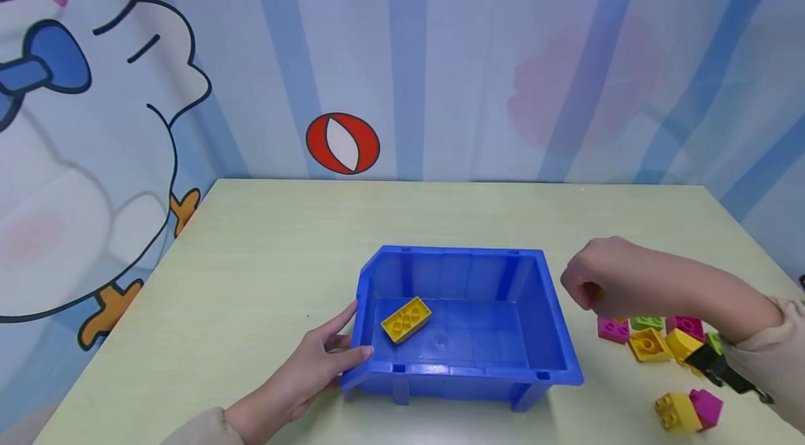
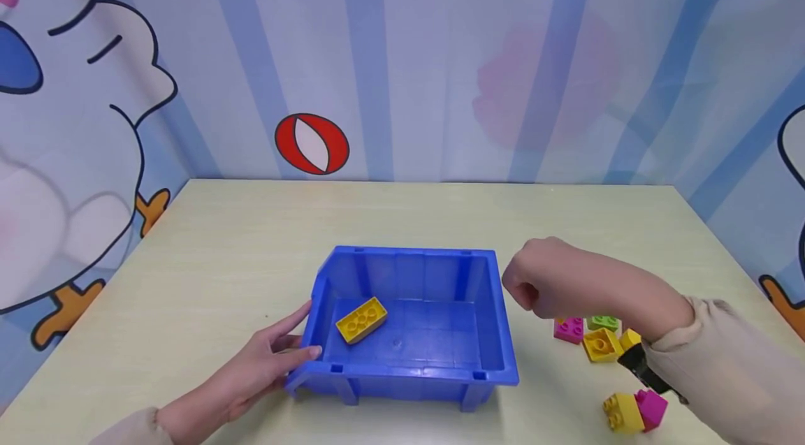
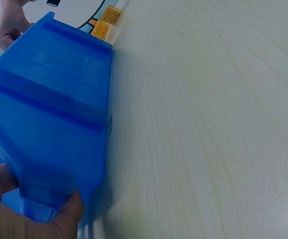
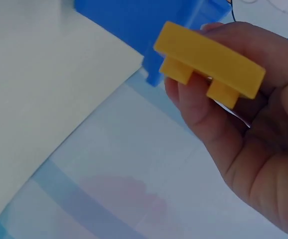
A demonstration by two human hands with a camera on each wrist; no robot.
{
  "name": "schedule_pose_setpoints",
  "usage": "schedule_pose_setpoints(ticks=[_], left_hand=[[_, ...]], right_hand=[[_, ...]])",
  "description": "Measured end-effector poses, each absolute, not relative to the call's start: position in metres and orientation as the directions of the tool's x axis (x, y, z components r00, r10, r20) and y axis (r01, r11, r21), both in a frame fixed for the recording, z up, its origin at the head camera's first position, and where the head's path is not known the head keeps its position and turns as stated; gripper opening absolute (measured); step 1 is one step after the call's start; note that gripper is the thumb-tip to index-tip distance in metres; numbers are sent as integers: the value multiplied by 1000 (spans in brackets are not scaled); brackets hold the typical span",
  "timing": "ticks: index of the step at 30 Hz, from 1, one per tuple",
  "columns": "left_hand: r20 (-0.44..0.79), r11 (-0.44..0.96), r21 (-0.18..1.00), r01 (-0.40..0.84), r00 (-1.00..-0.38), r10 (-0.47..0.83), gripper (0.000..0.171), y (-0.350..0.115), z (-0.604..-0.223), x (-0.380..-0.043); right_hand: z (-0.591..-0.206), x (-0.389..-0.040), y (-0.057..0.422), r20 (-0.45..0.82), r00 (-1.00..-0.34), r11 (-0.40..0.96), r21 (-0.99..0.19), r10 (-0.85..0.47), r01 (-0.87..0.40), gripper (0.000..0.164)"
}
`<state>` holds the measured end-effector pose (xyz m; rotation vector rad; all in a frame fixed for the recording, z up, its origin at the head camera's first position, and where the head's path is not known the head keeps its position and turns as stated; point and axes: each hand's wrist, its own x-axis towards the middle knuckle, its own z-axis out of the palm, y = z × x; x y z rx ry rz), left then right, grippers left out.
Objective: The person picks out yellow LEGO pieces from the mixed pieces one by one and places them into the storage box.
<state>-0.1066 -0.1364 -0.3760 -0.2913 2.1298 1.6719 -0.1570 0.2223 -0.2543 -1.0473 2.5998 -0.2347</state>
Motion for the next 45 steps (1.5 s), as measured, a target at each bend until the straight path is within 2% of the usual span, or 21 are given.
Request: schedule_pose_setpoints(ticks=[13, 20, 25, 39, 45], left_hand=[[-435, 248, 882, -401, -895, 97, 76, -138, -380, -107], [-435, 252, 880, -403, -896, 86, 76, -138, -380, -106], [-434, 250, 882, -400, -895, 101, 77, -138, -378, -106], [-439, 246, 882, -402, -891, 118, 77, -138, -376, -106], [-434, 236, 886, -398, -892, 124, 77, -139, -376, -106]], right_hand=[[-233, -160, 173, -281, -631, 685, -169, -723, -709, 34], [-232, -160, 149, -282, -576, 625, -129, -767, -770, 37], [-234, -161, 137, -264, -524, 570, -141, -810, -810, 39], [-239, -163, 112, -262, -435, 487, -181, -861, -854, 42], [-245, -165, 101, -252, -394, 443, -183, -884, -878, 36]])
